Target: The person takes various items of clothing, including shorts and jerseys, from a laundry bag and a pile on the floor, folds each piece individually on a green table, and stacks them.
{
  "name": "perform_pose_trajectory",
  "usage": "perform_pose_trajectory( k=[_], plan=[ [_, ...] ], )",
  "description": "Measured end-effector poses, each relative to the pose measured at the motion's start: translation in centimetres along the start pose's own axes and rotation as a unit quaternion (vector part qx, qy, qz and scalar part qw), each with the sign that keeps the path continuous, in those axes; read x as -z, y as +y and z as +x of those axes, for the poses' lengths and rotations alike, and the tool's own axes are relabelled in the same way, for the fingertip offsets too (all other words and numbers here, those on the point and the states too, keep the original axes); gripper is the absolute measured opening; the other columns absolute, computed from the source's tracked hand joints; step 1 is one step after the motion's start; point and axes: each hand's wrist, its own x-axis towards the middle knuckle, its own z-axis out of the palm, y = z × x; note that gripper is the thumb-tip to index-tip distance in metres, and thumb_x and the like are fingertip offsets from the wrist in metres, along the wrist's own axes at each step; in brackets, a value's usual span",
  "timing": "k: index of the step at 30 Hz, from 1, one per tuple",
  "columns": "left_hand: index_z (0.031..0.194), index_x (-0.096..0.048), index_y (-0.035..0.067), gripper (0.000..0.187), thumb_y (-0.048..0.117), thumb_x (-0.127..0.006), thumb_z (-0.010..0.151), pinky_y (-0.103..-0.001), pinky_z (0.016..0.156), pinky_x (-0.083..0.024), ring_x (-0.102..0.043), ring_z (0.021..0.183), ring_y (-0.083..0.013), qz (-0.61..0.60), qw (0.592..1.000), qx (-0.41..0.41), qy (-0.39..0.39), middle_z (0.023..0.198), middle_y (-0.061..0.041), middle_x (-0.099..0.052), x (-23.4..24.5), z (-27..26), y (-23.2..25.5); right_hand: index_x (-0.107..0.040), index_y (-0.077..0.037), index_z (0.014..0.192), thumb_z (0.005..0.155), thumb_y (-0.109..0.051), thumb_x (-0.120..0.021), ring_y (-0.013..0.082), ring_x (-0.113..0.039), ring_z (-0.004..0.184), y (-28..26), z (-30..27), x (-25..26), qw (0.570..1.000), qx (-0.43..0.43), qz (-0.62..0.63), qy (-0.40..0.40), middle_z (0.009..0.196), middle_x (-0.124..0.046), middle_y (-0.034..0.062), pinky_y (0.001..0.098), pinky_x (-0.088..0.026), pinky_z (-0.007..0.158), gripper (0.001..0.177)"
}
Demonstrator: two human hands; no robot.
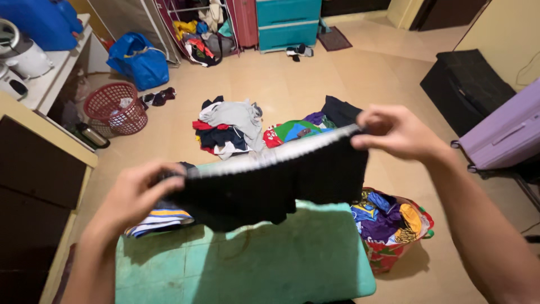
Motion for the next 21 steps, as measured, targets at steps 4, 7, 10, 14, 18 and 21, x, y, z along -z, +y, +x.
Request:
perform_pose_trajectory(
  k=[4,7,10,14,18,21],
  plan=[
    [0.119,-0.084,0.012,0.03,0.02,-0.076,0.092,-0.035,0.071,-0.053,-0.06,0.075,-0.0193,0.104,0.971,0.179,-0.119,0.087,-0.01,-0.07,0.0,-5.1,2.8,-0.072,-0.002,0.093,0.079,-0.004,-0.087,0.0083,-0.072,0.069,-1.4,-6.9,1.7,0.995,-0.053,0.023,-0.084,0.075,-0.078,0.0019,0.0279,-0.058,0.058,0.021],
    [0.113,-0.075,0.007,0.02,0.019,-0.073,0.098,-0.03,0.084,-0.059,-0.072,0.1,-0.0152,-0.013,0.99,-0.085,-0.114,0.112,-0.005,-0.079,1.0,-5.8,4.2,-0.073,-0.001,0.089,0.07,-0.005,-0.09,0.0076,-0.063,0.063,-2.5,-8.6,2.2,0.993,-0.094,0.037,-0.055,0.073,-0.072,0.0004,0.0275,-0.05,0.05,0.025],
    [0.117,-0.081,0.012,0.025,0.025,-0.075,0.097,-0.028,0.075,-0.06,-0.071,0.084,-0.0128,0.074,0.991,0.022,-0.108,0.095,0.0,-0.079,1.2,-3.1,3.4,-0.072,-0.002,0.091,0.074,-0.007,-0.091,0.0094,-0.059,0.062,-1.9,-5.8,1.3,0.989,-0.142,-0.037,-0.016,0.069,-0.065,0.0018,0.0297,-0.046,0.052,0.026],
    [0.11,-0.077,0.007,0.023,0.021,-0.073,0.092,-0.033,0.076,-0.056,-0.067,0.083,-0.0163,0.036,0.993,0.081,-0.078,0.092,-0.006,-0.079,-1.0,3.4,-3.4,-0.072,-0.009,0.101,0.083,-0.022,-0.088,0.0077,-0.055,0.065,2.5,1.2,-2.2,0.986,-0.154,-0.062,-0.004,0.072,-0.062,-0.0029,0.028,-0.046,0.056,0.028],
    [0.121,-0.077,0.011,0.033,0.027,-0.075,0.093,-0.036,0.086,-0.057,-0.076,0.095,-0.0235,0.088,0.985,0.13,-0.072,0.108,-0.011,-0.082,-7.0,11.5,-15.9,-0.072,-0.008,0.115,0.091,-0.029,-0.088,0.0114,-0.055,0.068,14.1,9.1,-7.3,0.984,-0.132,-0.114,-0.025,0.074,-0.064,0.0034,0.0331,-0.047,0.059,0.035],
    [0.138,-0.066,0.012,0.05,0.02,-0.075,0.089,-0.047,0.095,-0.054,-0.069,0.112,-0.0417,0.169,0.969,0.171,0.051,0.121,-0.021,-0.074,-14.2,12.4,-24.0,-0.064,-0.01,0.131,0.083,-0.024,-0.085,0.0188,-0.075,0.081,27.2,11.2,-13.6,0.988,-0.094,-0.12,0.011,0.102,-0.075,0.0071,0.0372,-0.06,0.068,0.054]
  ],
)
